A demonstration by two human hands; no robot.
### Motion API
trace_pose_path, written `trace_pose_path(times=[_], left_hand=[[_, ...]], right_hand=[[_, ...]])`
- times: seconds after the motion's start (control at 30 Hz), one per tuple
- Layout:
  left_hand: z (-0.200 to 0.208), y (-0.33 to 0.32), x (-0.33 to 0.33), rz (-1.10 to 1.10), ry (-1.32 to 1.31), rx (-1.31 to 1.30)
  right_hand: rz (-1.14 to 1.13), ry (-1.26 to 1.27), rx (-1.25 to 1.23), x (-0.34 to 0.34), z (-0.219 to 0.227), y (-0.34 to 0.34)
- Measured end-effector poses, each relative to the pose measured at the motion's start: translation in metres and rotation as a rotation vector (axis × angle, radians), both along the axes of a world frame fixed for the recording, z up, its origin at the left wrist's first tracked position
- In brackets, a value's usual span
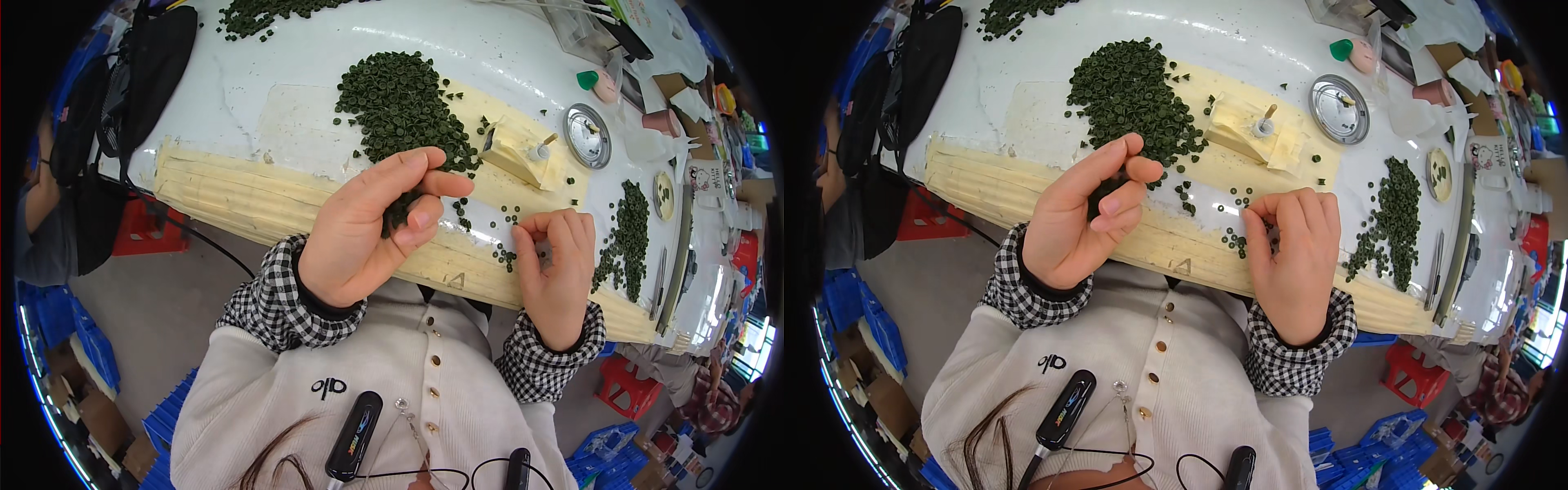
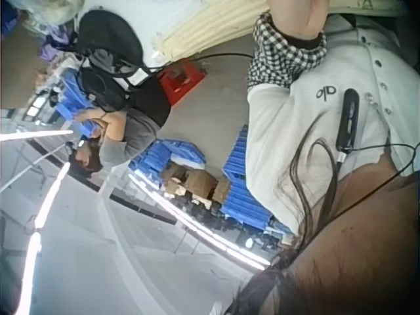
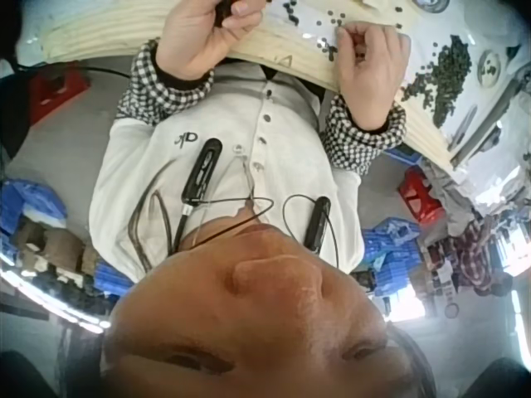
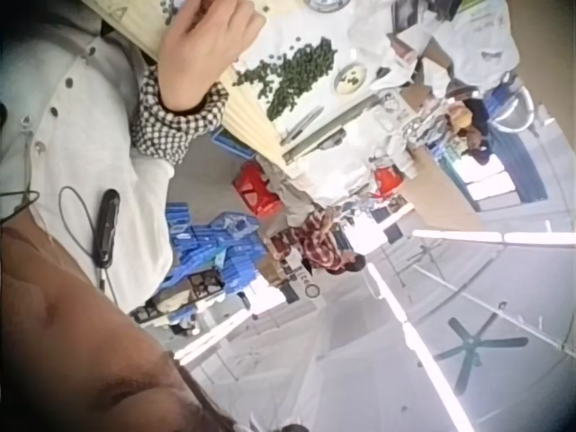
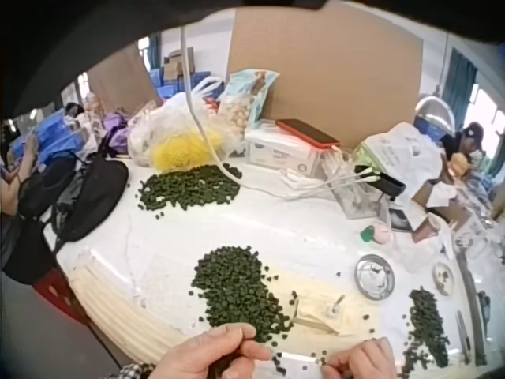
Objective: The person is manually inserting small black pegs into green plastic parts on a factory workbench.
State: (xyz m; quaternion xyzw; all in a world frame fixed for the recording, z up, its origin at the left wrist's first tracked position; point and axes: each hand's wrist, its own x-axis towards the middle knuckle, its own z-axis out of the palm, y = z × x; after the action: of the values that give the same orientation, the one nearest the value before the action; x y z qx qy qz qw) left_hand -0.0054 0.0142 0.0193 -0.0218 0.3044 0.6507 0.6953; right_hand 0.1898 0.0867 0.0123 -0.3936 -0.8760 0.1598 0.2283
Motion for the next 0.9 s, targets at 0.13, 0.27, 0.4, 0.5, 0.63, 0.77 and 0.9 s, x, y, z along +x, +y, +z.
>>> trace_pose_path(times=[0.13, 0.27, 0.4, 0.5, 0.63, 0.77, 0.9], left_hand=[[-0.018, -0.004, -0.004, -0.174, -0.078, 0.261], [-0.019, -0.004, 0.001, -0.229, 0.004, 0.217], [-0.011, -0.002, 0.008, -0.245, 0.074, 0.162], [-0.011, -0.003, 0.008, -0.265, 0.083, 0.185], [-0.018, -0.004, 0.006, -0.292, 0.036, 0.226], [-0.017, -0.003, 0.008, -0.286, 0.075, 0.2], [-0.016, -0.002, 0.009, -0.293, 0.098, 0.216]], right_hand=[[0.016, 0.086, -0.001, 0.002, 0.002, -0.002], [-0.078, 0.457, -0.294, 0.001, 0.001, -0.01], [-0.133, 0.691, -0.557, -0.005, 0.008, -0.019], [-0.115, 0.738, -0.676, -0.003, 0.01, -0.019], [-0.06, 0.764, -0.74, -0.002, 0.009, -0.019], [-0.023, 0.742, -0.756, -0.001, 0.006, -0.019], [-0.035, 0.76, -0.777, -0.001, 0.006, -0.019]])
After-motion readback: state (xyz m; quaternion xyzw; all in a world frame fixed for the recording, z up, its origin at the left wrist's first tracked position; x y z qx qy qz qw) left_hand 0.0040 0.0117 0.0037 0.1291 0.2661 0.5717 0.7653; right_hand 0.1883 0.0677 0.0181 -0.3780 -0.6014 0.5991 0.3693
